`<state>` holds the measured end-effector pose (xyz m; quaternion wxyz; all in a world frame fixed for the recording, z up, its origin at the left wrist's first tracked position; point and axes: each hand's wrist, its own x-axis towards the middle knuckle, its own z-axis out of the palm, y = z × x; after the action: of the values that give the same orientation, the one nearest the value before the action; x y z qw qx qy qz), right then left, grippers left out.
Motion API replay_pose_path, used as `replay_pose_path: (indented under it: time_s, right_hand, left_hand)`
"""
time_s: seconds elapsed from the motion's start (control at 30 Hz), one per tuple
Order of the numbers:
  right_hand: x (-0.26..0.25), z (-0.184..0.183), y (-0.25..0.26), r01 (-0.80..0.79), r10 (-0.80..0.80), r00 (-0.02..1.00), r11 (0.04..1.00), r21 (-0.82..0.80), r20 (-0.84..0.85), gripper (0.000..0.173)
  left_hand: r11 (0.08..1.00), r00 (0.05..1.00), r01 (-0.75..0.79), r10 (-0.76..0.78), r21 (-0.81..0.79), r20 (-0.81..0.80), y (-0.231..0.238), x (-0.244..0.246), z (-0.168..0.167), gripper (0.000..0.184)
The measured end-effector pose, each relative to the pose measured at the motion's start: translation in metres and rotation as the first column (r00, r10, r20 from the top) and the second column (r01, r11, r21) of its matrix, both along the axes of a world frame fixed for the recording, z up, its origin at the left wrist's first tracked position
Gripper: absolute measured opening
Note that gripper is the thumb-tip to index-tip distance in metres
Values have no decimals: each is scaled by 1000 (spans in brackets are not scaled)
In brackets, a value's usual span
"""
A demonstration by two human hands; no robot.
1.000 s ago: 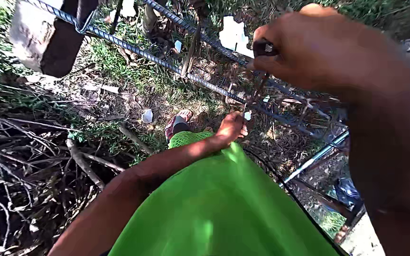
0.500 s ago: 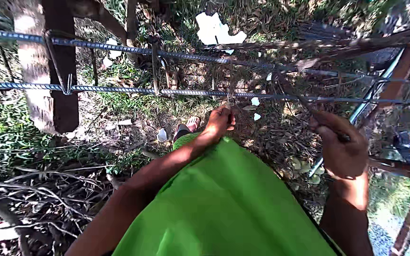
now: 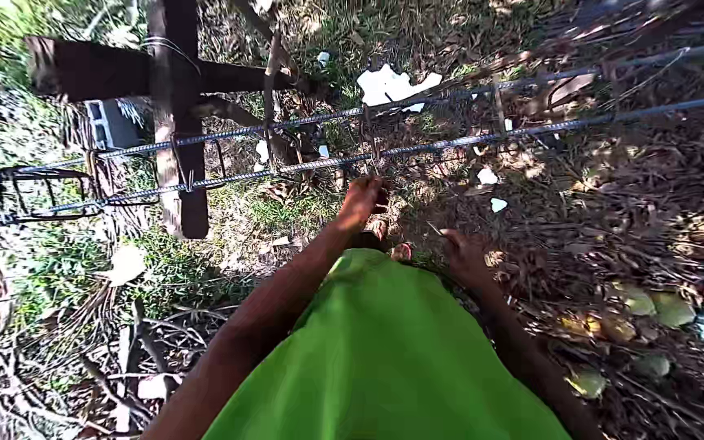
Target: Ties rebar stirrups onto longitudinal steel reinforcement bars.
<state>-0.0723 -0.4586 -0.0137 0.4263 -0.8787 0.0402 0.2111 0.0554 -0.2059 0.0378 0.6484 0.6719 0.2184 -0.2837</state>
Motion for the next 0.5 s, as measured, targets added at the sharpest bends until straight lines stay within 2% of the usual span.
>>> replay_pose_path:
  time_s: [0.13,0.27,0.5]
  right_hand:
    - [7,-31,21,2,0,1000,982,189,-10,42]
    - [21,-48,42,51,-88,993,926,373,81,36]
    - [26,-64,61,95,-167,979,882,461,118,32]
  left_hand:
    - [994,1000,-17,17,103,7,-5,1,4,33]
    - [986,999,40,-39,160,-10,-8,4,8,33]
    - [973,991,130,-136,190,16,-6,6,4,32]
